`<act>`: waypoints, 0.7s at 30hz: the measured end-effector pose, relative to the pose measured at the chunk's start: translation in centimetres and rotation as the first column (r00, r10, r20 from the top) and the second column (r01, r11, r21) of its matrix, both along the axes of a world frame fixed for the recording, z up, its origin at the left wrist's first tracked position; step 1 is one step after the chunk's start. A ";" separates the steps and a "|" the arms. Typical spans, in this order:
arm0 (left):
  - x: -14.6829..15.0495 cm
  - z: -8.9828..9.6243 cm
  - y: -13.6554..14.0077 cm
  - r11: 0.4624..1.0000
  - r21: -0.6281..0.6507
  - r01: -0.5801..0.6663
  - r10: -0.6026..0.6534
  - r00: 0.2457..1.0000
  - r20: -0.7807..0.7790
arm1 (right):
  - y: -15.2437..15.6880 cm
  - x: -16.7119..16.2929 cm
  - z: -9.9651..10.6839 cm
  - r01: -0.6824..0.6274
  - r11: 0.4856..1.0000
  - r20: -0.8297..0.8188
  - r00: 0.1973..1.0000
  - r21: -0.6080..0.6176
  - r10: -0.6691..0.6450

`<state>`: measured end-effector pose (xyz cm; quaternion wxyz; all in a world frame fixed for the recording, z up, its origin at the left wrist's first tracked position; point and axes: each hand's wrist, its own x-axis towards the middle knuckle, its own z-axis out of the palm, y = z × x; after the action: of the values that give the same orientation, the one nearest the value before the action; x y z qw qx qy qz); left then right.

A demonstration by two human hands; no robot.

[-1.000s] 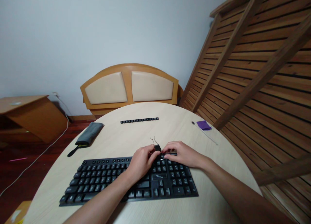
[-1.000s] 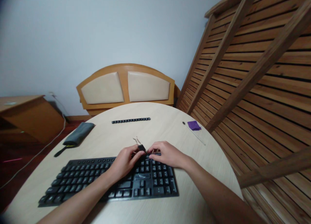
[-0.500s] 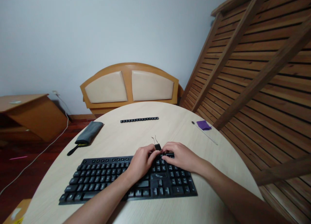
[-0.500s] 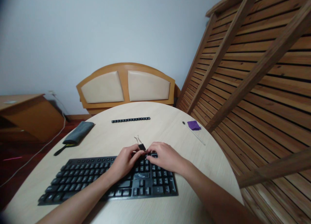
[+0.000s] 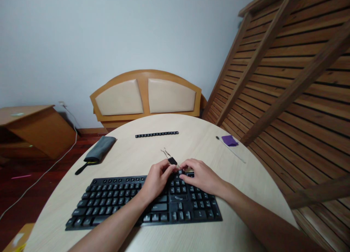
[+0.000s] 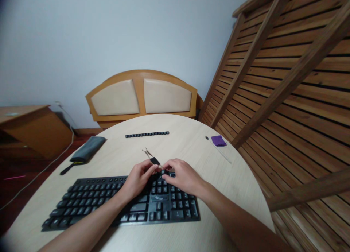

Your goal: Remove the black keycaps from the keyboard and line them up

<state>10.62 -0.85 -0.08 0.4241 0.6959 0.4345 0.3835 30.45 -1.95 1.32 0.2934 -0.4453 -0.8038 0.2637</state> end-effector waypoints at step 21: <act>0.1 0.0 -0.5 0.997 0.059 -0.055 0.063 0.987 -0.150 | 0.2 -0.5 -0.6 0.010 0.983 -0.056 0.998 0.183 0.000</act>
<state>10.68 -1.36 -0.08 0.3590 0.7212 0.4753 0.3535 29.99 -1.76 0.72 0.3560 -0.4110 -0.8151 0.2002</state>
